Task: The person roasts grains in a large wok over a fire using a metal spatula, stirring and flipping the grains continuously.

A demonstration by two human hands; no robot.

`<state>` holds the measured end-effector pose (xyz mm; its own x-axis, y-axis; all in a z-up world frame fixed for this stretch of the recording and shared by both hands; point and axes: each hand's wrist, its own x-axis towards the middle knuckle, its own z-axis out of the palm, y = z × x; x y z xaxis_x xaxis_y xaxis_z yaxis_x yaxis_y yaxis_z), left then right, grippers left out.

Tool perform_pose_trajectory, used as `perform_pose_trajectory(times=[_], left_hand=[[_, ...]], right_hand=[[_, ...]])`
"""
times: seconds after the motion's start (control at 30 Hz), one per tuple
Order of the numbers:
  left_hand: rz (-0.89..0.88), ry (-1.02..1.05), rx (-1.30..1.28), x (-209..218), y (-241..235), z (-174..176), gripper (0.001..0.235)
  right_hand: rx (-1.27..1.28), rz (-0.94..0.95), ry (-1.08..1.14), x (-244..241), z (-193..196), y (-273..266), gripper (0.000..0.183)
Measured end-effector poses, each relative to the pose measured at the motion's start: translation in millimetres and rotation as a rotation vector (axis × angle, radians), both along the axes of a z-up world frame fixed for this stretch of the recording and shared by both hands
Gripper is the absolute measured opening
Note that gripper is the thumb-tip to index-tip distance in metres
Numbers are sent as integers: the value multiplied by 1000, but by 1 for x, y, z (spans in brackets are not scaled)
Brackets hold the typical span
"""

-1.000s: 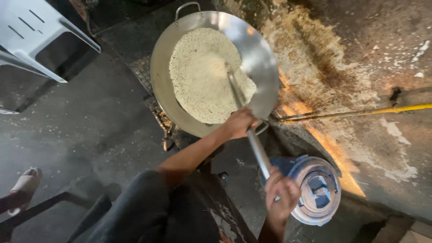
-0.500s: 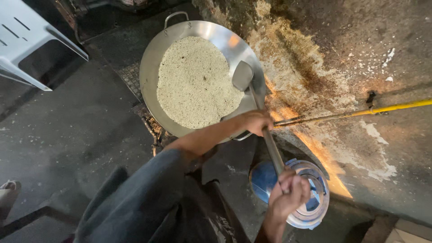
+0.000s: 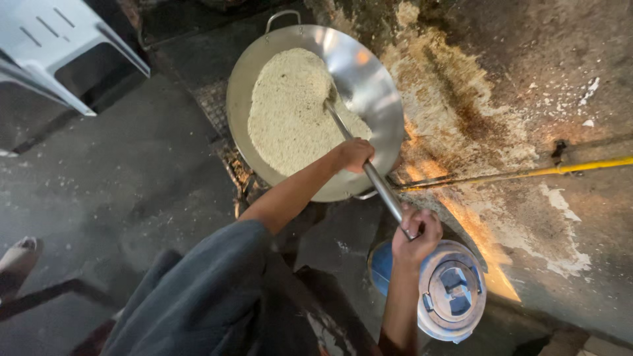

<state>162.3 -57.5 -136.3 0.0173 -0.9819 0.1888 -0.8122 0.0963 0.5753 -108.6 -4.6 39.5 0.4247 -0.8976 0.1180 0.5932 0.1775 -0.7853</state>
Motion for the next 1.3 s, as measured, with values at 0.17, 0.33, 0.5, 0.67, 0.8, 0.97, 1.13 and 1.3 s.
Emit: perform_pose_trajectory(times=[0.17, 0.33, 0.5, 0.67, 0.8, 0.97, 1.13, 1.3], left_hand=[[186, 63, -148, -44, 80, 22, 12], [297, -1, -311, -108, 147, 64, 13], [484, 258, -498, -177, 202, 116, 17], [412, 206, -620, -229, 224, 169, 17], [50, 219, -531, -289, 246, 193, 24], [-102, 189, -426, -276, 229, 143, 18], [35, -72, -441, -193, 187, 64, 16], [63, -73, -371, -151, 178, 49, 15]], right_hand=[[-311, 172, 116, -44, 10, 39, 27], [-527, 291, 414, -99, 35, 87, 11], [-382, 434, 627, -146, 70, 121, 35], [-268, 435, 739, -203, 75, 129, 20], [-504, 330, 786, -220, 77, 132, 10], [-703, 207, 788, -165, 62, 137, 10], [-904, 64, 745, -77, 4, 111, 16], [-930, 126, 680, -37, -33, 93, 15]])
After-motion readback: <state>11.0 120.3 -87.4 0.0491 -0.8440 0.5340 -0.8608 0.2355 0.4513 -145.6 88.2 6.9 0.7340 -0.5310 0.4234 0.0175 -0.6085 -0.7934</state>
